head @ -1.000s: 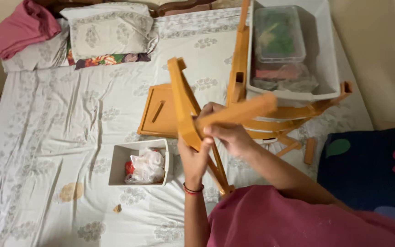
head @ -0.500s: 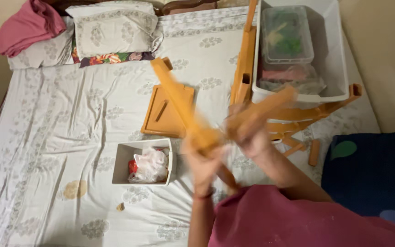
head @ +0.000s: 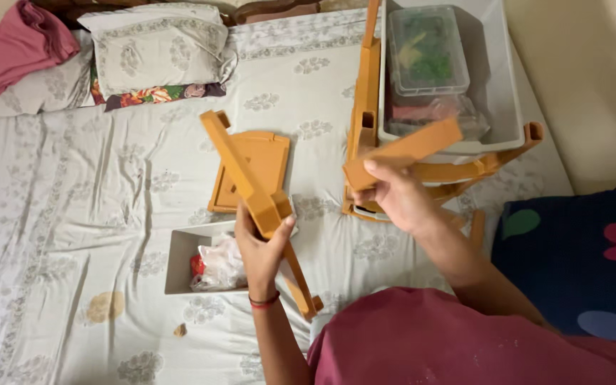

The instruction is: The person disassembles a stacked orange plastic storage unit on a bed. They remove the top lid, then pull out each drawer one by one, placing them on the bed. Finally, they remove the frame pieces and set them aside.

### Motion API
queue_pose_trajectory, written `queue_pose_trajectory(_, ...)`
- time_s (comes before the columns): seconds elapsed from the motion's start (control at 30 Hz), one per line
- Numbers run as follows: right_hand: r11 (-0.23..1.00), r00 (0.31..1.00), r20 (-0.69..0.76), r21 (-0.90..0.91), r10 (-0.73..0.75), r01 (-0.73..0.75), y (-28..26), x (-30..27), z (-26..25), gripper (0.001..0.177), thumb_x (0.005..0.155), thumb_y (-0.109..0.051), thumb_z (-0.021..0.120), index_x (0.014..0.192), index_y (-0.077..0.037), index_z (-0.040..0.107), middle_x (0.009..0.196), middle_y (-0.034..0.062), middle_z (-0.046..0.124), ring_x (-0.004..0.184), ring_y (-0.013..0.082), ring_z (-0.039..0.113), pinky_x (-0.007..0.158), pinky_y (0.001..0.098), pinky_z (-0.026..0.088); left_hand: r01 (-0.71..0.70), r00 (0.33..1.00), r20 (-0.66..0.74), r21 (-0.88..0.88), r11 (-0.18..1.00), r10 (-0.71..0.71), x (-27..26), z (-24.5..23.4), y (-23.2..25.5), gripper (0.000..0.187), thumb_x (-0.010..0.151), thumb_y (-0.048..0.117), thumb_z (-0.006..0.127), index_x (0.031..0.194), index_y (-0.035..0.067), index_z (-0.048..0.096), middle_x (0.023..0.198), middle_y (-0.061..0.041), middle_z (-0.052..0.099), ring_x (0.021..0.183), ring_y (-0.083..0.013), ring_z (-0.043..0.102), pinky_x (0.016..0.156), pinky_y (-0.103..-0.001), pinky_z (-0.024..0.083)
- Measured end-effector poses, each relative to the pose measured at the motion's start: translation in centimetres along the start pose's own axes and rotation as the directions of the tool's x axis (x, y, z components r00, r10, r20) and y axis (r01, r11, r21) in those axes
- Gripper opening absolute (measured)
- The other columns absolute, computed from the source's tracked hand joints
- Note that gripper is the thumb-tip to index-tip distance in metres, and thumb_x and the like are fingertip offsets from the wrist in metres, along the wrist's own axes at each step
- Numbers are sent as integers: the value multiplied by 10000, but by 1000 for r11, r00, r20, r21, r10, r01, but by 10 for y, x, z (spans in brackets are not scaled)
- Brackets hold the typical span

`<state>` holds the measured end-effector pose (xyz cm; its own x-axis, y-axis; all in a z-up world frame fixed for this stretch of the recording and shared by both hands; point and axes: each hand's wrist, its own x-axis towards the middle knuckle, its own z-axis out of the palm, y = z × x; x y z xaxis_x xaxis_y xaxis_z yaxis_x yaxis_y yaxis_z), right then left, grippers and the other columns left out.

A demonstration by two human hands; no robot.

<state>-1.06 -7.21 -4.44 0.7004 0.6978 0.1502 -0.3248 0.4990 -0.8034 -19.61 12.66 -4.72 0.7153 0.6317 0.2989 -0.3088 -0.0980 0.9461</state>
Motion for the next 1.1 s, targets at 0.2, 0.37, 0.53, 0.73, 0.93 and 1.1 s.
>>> queue_pose_trajectory(0.2,967,984,-91,-192,154,-169,-16,1,26,274,944,-200,640,1132,-8,694,1095,113,764,930,190,748,827,324,636,184,980,67,39,982,-186,16,-2,-54,508,858,104,792,1302,14,562,1078,-45,688,944,-128,658,789,-292,549)
queue_pose_trajectory(0.37,907,997,18,-416,74,-59,-9,-1,11,227,982,-130,725,1149,15,679,1039,125,716,913,195,714,803,332,620,241,966,133,-169,956,-220,26,-15,-101,472,964,140,717,1373,-46,573,1226,-131,662,1113,-191,615,954,-322,487)
queue_pose_trajectory(0.53,681,988,124,-732,88,31,2,-10,-13,339,875,-200,805,1128,-1,696,1019,96,743,922,156,728,777,299,612,274,957,209,-436,857,-200,30,-22,-121,543,974,186,616,1460,-6,467,1494,-157,546,1416,-217,519,1182,-320,414)
queue_pose_trajectory(0.73,590,982,26,-803,188,-92,10,-27,-31,443,859,-343,807,1145,-20,709,1015,64,757,892,149,704,782,291,585,407,905,103,75,910,-413,51,-26,-207,444,985,191,764,1317,-77,644,1155,-157,674,1035,-212,601,912,-366,498)
queue_pose_trajectory(0.93,504,979,-54,-851,195,-147,6,-46,-44,480,831,-401,788,1137,-40,714,980,43,757,851,137,703,733,316,585,271,911,178,423,865,-373,89,-21,-325,625,716,215,854,1258,45,594,1024,-55,729,912,-182,700,777,-360,580)
queue_pose_trajectory(1.1,457,957,-175,-849,231,-266,1,-69,-70,476,819,-423,780,1106,-50,712,938,38,765,826,136,715,733,315,585,-75,858,362,790,608,-365,140,-3,-361,604,629,255,946,1125,63,660,1074,-150,743,1028,-331,699,885,-447,557)
